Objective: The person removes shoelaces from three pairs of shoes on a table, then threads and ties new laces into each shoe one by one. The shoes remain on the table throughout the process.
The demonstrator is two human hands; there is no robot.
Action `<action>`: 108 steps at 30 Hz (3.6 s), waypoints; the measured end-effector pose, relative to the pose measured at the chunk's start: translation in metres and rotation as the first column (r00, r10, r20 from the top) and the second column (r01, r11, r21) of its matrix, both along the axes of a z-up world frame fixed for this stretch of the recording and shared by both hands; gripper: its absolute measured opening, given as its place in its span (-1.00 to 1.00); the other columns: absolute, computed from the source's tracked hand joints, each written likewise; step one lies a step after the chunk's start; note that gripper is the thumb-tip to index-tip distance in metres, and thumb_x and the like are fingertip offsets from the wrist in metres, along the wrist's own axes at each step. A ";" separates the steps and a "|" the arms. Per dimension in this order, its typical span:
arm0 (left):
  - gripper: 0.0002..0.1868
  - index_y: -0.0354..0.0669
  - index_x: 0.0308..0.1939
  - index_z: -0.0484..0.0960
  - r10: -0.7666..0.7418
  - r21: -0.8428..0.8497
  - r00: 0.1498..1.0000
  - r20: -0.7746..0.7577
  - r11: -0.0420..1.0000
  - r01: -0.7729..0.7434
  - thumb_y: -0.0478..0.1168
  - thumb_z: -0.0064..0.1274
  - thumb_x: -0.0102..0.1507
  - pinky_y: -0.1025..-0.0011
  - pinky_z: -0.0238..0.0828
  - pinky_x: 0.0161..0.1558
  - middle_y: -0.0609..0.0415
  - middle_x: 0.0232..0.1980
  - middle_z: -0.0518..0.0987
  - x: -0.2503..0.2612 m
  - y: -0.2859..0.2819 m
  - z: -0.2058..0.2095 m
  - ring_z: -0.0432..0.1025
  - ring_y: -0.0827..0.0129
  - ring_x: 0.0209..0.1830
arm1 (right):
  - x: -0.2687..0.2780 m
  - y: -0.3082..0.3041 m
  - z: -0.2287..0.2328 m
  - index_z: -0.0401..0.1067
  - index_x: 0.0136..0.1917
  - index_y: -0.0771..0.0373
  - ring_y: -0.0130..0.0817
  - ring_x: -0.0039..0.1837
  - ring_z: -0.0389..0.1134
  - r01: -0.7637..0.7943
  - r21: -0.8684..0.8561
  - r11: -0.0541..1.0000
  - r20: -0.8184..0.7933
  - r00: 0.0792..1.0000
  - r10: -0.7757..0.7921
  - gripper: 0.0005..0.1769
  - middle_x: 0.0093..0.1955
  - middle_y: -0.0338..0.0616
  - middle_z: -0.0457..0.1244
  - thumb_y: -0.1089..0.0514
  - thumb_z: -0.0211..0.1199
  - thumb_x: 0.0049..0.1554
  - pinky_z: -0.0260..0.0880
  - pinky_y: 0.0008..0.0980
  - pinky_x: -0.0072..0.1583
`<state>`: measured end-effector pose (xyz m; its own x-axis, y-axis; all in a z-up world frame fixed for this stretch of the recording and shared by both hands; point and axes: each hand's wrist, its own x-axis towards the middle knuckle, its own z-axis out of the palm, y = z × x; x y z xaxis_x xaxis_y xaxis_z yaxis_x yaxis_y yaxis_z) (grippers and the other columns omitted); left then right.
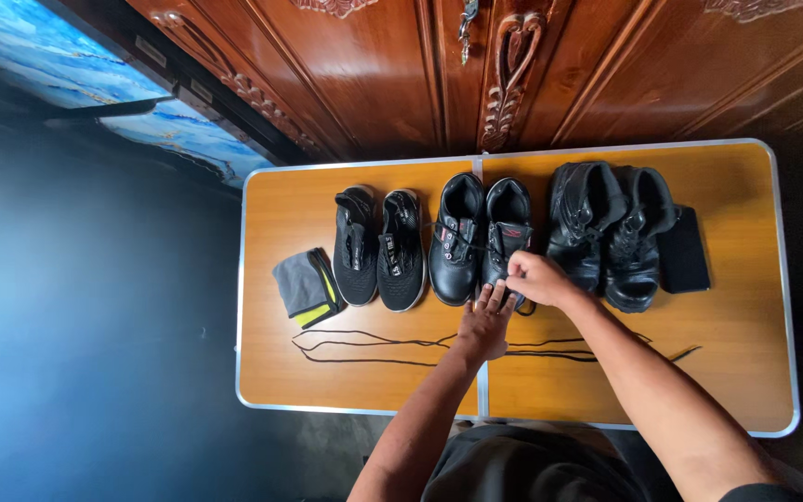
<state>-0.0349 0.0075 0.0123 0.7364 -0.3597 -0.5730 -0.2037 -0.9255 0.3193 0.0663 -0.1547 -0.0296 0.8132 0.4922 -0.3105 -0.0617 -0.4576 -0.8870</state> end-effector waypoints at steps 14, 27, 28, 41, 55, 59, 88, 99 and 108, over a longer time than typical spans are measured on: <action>0.03 0.10 0.62 -0.02 0.028 -0.020 1.000 0.003 0.999 -0.028 -0.11 0.21 0.14 -0.13 -0.07 0.49 0.00 0.72 -0.29 -0.001 0.001 -0.010 -0.27 0.05 0.70 | 0.017 -0.034 0.103 0.62 -0.09 0.33 -0.55 -0.33 0.30 -0.059 0.064 0.996 -0.351 0.933 0.078 -0.66 -0.28 -0.22 0.40 -0.02 0.31 0.17 0.29 -0.51 -0.28; -0.02 0.03 0.61 0.03 0.028 -0.061 0.996 0.084 0.998 -0.023 -0.16 0.19 0.16 -0.13 -0.01 0.46 -0.05 0.71 -0.25 -0.005 0.003 -0.018 -0.22 -0.02 0.69 | 0.043 -0.054 0.187 0.51 0.24 0.29 -0.45 -0.25 0.30 0.313 0.064 0.948 -0.028 0.950 -0.312 -0.67 -0.14 -0.15 0.39 0.10 0.23 0.27 0.27 -0.45 -0.21; -0.03 0.01 0.61 0.03 0.036 -0.068 0.995 0.097 0.997 -0.029 -0.17 0.17 0.17 -0.14 -0.01 0.46 -0.07 0.71 -0.25 -0.009 0.003 -0.018 -0.22 -0.04 0.69 | 0.042 -0.052 0.181 0.47 0.28 0.28 -0.38 -0.17 0.37 0.298 -0.007 0.955 0.115 0.949 -0.295 -0.62 -0.06 -0.14 0.40 0.09 0.25 0.24 0.33 -0.39 -0.13; -0.31 -0.28 0.47 0.26 0.101 -0.112 0.926 0.363 0.992 -0.064 -0.18 -0.03 0.26 0.02 0.18 0.39 -0.23 0.58 0.17 -0.008 -0.007 -0.041 0.16 -0.11 0.51 | -0.012 -0.033 0.059 0.33 0.44 -0.14 -0.05 0.10 0.47 0.193 -0.547 0.815 0.157 0.979 -0.126 -0.38 0.08 -0.18 0.44 -0.06 0.28 0.11 0.46 -0.06 0.10; -0.13 -0.09 0.62 -0.01 0.202 -0.047 0.958 0.204 0.979 -0.196 -0.22 -0.01 0.24 0.08 0.42 0.10 -0.21 0.23 0.41 0.040 -0.018 0.000 0.44 -0.06 0.11 | 0.023 0.002 0.073 0.45 0.25 -0.03 -0.05 0.15 0.44 0.248 -0.477 0.843 0.424 0.905 -0.027 -0.71 0.21 -0.19 0.37 0.10 0.14 0.26 0.47 -0.09 0.10; -0.28 -0.09 0.52 0.16 0.250 -0.052 0.953 0.169 0.968 -0.245 -0.24 -0.02 0.27 0.07 0.43 0.10 -0.23 0.25 0.39 0.050 -0.017 0.002 0.42 -0.06 0.16 | 0.032 0.008 0.081 0.39 0.37 0.00 -0.13 0.33 0.34 0.079 -0.529 0.845 0.451 0.870 0.201 -0.49 0.44 -0.21 0.24 0.31 0.06 0.18 0.38 -0.17 0.26; -0.88 -0.34 -0.25 0.59 0.750 -0.864 0.434 -0.500 -0.401 -0.303 -0.32 0.06 0.33 0.36 0.39 0.10 -0.09 0.05 0.55 0.039 0.104 0.024 0.41 0.33 -0.03 | 0.046 0.005 0.082 0.20 0.55 -0.07 -0.18 0.56 0.08 -0.106 -0.632 0.768 0.243 0.913 0.327 -0.16 0.64 -0.25 0.00 0.46 0.09 0.06 0.12 -0.25 0.48; 0.16 -0.59 0.51 -0.11 0.770 -0.467 0.354 0.530 0.614 -0.636 0.05 0.22 0.13 -0.16 -0.16 0.46 -0.61 0.54 -0.10 -0.007 0.031 0.023 -0.12 -0.45 0.54 | -0.004 0.007 0.066 0.50 0.33 0.04 -0.09 0.21 0.37 0.398 -0.315 0.861 0.723 0.689 -0.054 -0.54 0.15 -0.09 0.31 0.19 0.24 0.14 0.43 -0.17 0.19; 0.09 -0.35 0.58 -0.07 0.168 -0.038 0.977 0.130 0.986 -0.164 0.06 0.16 0.17 -0.07 -0.20 0.53 -0.21 0.68 -0.21 -0.016 -0.018 -0.002 -0.26 -0.07 0.68 | -0.027 0.023 0.031 0.59 0.16 0.03 -0.13 0.05 0.41 0.195 -0.348 0.917 0.521 0.854 0.017 -0.69 0.03 -0.18 0.37 0.04 0.29 0.14 0.44 -0.20 0.04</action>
